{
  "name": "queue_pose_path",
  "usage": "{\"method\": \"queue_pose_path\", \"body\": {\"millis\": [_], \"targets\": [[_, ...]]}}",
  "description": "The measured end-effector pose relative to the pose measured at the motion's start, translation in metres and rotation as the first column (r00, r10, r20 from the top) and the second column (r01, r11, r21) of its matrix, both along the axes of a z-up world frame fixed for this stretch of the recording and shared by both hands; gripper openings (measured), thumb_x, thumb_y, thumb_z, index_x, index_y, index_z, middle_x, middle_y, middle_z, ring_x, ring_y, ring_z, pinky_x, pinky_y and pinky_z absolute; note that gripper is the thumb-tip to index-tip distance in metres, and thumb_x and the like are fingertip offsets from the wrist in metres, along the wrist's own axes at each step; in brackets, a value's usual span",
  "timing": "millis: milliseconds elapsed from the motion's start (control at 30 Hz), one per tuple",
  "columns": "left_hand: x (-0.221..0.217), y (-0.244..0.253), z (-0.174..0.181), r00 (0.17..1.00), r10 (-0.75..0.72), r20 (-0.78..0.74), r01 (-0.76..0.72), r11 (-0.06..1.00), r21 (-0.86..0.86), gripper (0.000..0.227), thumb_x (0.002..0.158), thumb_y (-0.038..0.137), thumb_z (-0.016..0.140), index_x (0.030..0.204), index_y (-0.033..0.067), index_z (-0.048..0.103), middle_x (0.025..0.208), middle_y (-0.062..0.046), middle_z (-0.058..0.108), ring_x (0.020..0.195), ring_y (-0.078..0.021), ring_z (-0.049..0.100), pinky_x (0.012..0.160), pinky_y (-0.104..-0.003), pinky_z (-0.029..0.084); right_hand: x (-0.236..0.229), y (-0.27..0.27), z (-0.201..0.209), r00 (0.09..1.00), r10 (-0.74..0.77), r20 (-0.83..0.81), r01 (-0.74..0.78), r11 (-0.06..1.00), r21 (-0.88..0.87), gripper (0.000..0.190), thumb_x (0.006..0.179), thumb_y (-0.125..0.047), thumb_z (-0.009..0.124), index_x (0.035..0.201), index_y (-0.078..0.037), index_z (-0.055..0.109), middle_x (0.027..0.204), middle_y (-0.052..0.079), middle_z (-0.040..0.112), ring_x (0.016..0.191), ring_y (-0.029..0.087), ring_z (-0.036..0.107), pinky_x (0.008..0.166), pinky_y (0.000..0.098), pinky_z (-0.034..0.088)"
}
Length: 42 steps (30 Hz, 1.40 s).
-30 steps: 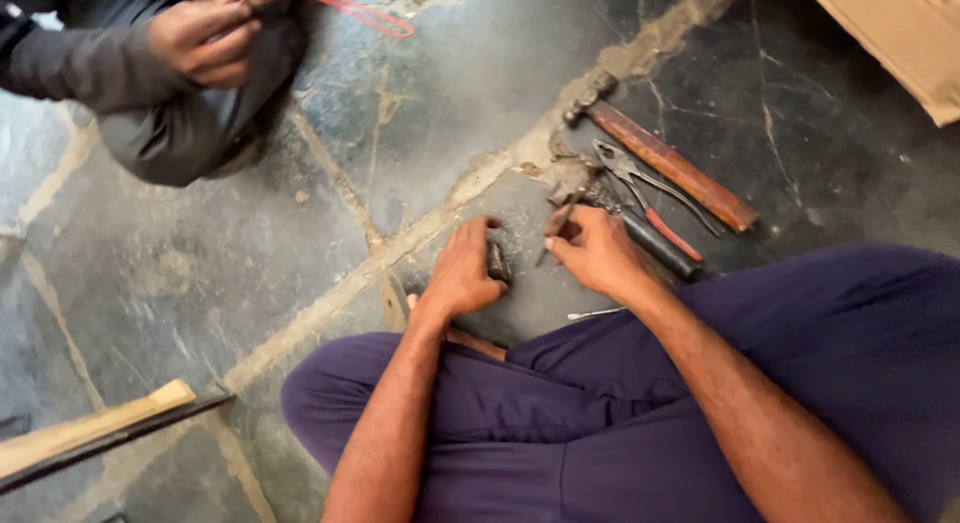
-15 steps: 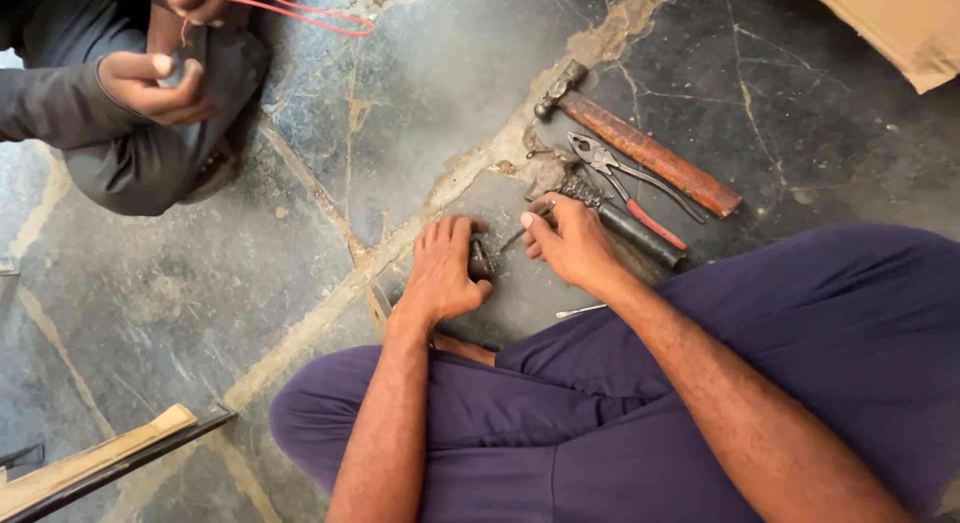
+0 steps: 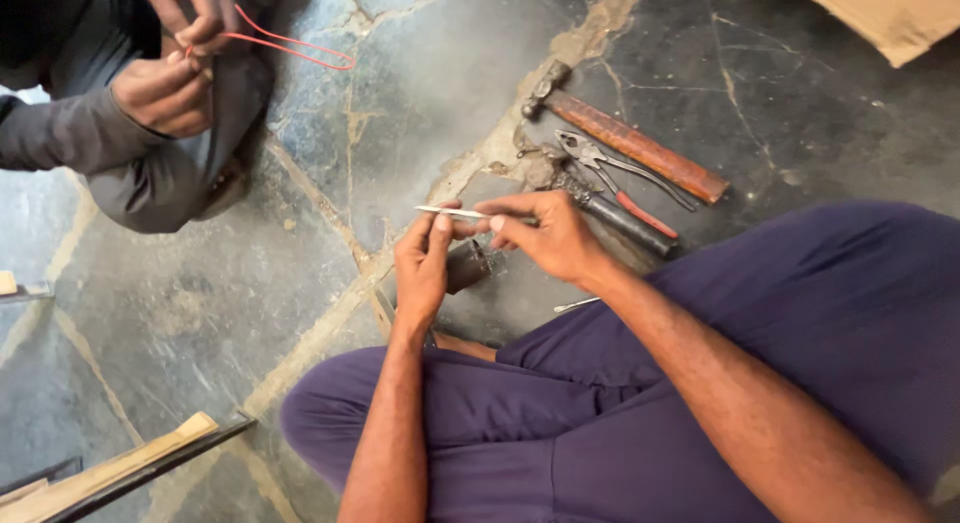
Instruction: The person sits on the floor and uses a hammer and a metal rod to strike a small cylindrical metal part. They repeatedly hit the part on the floor, occasionally inspecting it by hand. Another person is visible nearby handling a red wire.
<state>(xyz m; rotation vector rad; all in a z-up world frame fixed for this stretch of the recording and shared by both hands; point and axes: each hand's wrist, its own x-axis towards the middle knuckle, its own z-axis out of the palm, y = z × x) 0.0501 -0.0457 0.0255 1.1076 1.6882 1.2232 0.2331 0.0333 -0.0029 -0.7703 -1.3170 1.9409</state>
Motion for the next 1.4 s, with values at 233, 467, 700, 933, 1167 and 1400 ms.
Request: {"method": "queue_pose_path", "body": {"millis": [233, 467, 700, 933, 1167, 1400], "targets": [[0.017, -0.003, 0.018, 0.996, -0.004, 0.091, -0.013, 0.982, 0.188, 0.021, 0.108, 0.017, 0.061, 0.113, 0.0002, 0.071, 0.110, -0.007, 0.075, 0.103, -0.0135, 0.069, 0.091, -0.028, 0.056, 0.011, 0.000, 0.015, 0.979, -0.068, 0.193, 0.014, 0.962, 0.271, 0.029, 0.097, -0.015, 0.068, 0.121, -0.002, 0.075, 0.107, 0.009, 0.079, 0.092, 0.015, 0.071, 0.080, 0.0327, 0.057], [0.025, -0.006, 0.035, 0.769, -0.273, -0.578, 0.410, 0.904, 0.118, 0.016, 0.098, 0.010, 0.068, 0.114, 0.0067, 0.069, 0.103, -0.012, 0.072, 0.098, -0.0286, 0.070, 0.085, -0.037, 0.055, 0.073, 0.049, 0.015, 0.553, -0.700, 0.452, 0.116, 0.602, 0.790, 0.038, 0.097, -0.019, 0.073, 0.129, -0.001, 0.065, 0.130, 0.018, 0.062, 0.121, 0.039, 0.053, 0.105, 0.0486, 0.040], [0.012, 0.003, 0.022, 0.679, -0.411, -0.609, 0.519, 0.855, 0.002, 0.012, 0.101, 0.014, 0.064, 0.110, 0.0052, 0.065, 0.102, -0.014, 0.067, 0.097, -0.0357, 0.066, 0.082, -0.042, 0.052, 0.067, 0.061, -0.026, 0.337, -0.606, 0.721, 0.019, 0.770, 0.638, 0.066, 0.086, -0.030, 0.080, 0.136, -0.001, 0.048, 0.132, 0.026, 0.046, 0.126, 0.047, 0.041, 0.100, 0.0639, 0.031], [-0.006, 0.006, -0.001, 0.605, -0.472, -0.641, 0.561, 0.824, -0.077, 0.011, 0.103, 0.015, 0.059, 0.110, 0.0057, 0.060, 0.105, -0.015, 0.063, 0.101, -0.0372, 0.062, 0.085, -0.044, 0.051, 0.067, 0.063, -0.040, 0.266, -0.578, 0.771, -0.083, 0.784, 0.616, 0.060, 0.089, -0.026, 0.079, 0.136, -0.004, 0.049, 0.129, 0.025, 0.048, 0.122, 0.046, 0.046, 0.098, 0.0639, 0.035], [-0.018, 0.006, -0.019, 0.548, -0.541, -0.638, 0.644, 0.759, -0.091, 0.010, 0.104, 0.014, 0.055, 0.110, 0.0068, 0.057, 0.108, -0.014, 0.063, 0.102, -0.0372, 0.062, 0.084, -0.044, 0.051, 0.064, 0.068, -0.031, 0.320, -0.555, 0.768, -0.120, 0.780, 0.614, 0.050, 0.088, -0.025, 0.081, 0.126, -0.004, 0.058, 0.124, 0.023, 0.052, 0.119, 0.043, 0.050, 0.095, 0.0581, 0.041], [-0.016, -0.002, -0.028, 0.629, -0.500, -0.595, 0.558, 0.824, -0.103, 0.012, 0.106, 0.018, 0.051, 0.109, 0.0087, 0.058, 0.100, -0.014, 0.061, 0.097, -0.0372, 0.062, 0.083, -0.044, 0.050, 0.060, 0.064, -0.033, 0.448, -0.596, 0.667, -0.115, 0.701, 0.704, 0.035, 0.103, -0.023, 0.069, 0.123, 0.003, 0.057, 0.115, 0.027, 0.056, 0.104, 0.046, 0.059, 0.079, 0.0565, 0.050]]}}
